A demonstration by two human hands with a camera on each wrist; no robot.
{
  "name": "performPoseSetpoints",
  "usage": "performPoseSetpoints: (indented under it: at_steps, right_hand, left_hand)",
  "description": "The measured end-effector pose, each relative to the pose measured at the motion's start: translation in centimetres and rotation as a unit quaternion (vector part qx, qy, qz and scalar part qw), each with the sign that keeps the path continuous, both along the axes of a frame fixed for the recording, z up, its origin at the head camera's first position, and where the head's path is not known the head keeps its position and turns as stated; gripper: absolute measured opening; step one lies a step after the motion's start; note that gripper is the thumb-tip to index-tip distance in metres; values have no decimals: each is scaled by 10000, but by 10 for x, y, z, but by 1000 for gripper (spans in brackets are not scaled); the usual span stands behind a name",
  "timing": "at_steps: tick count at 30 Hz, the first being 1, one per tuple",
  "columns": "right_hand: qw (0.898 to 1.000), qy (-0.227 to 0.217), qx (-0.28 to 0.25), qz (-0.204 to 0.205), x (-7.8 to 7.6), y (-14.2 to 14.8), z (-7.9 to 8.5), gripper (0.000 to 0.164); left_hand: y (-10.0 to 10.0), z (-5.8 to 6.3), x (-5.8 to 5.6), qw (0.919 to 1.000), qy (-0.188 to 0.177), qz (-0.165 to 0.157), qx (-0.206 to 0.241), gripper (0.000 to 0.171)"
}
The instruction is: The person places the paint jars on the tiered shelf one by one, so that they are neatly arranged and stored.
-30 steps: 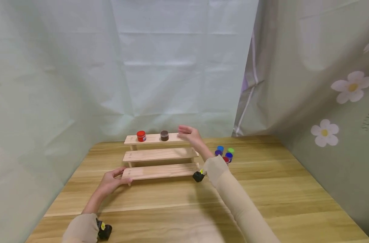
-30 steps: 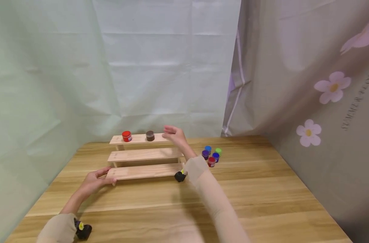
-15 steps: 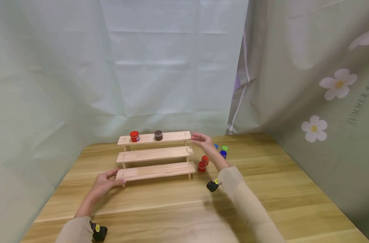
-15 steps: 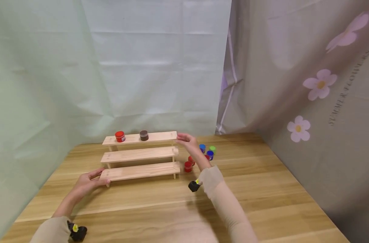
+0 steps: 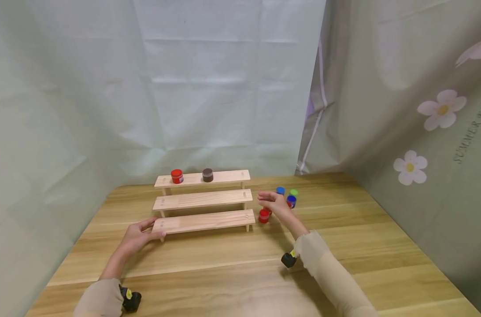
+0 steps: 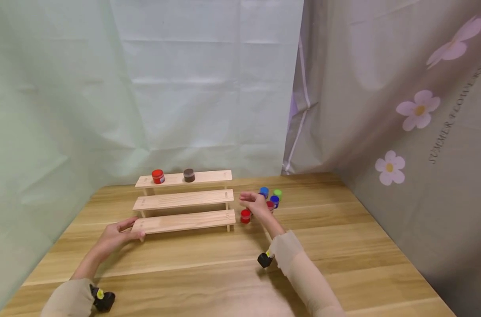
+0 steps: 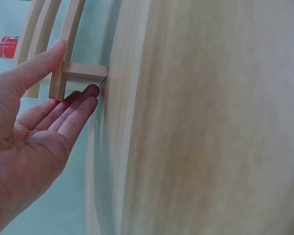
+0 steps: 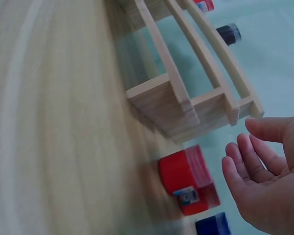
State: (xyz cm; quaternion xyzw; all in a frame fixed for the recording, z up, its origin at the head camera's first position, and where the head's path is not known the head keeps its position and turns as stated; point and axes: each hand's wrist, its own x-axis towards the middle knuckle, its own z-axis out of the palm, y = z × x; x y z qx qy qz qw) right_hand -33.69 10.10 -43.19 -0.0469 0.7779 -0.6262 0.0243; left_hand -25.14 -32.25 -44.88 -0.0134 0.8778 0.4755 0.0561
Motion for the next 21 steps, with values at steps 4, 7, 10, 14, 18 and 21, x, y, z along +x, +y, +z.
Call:
performPoseSetpoints:
  at_steps: [4,7,10,14,18,21]
  right_hand:
    - [9997,-45,92,-209,2,5,-9,35]
    - [9991,-50,197,-375,5,8,-13,34]
    - [9989,7,203,-428,6,10,-17,33]
    - [9986,107,236,-451,7,11,-20,33]
    - [9983,248,337,-410,9,11,-22,33]
    - [9983,339,406,-244,10,11,-23,35]
  left_hand:
    - [-1,-1,0,10000,1,-19,34,85]
    - [-1,-1,0,10000,23,-37,36,85]
    - [-1,-1,0,10000,30,-23,47,85]
    - [-1,-1,0,10000,13,9,17,86]
    - [-1,-1,-1,10000,-16,29,-4,86]
    - [-2,-2,-1,10000,-63,38,21,86]
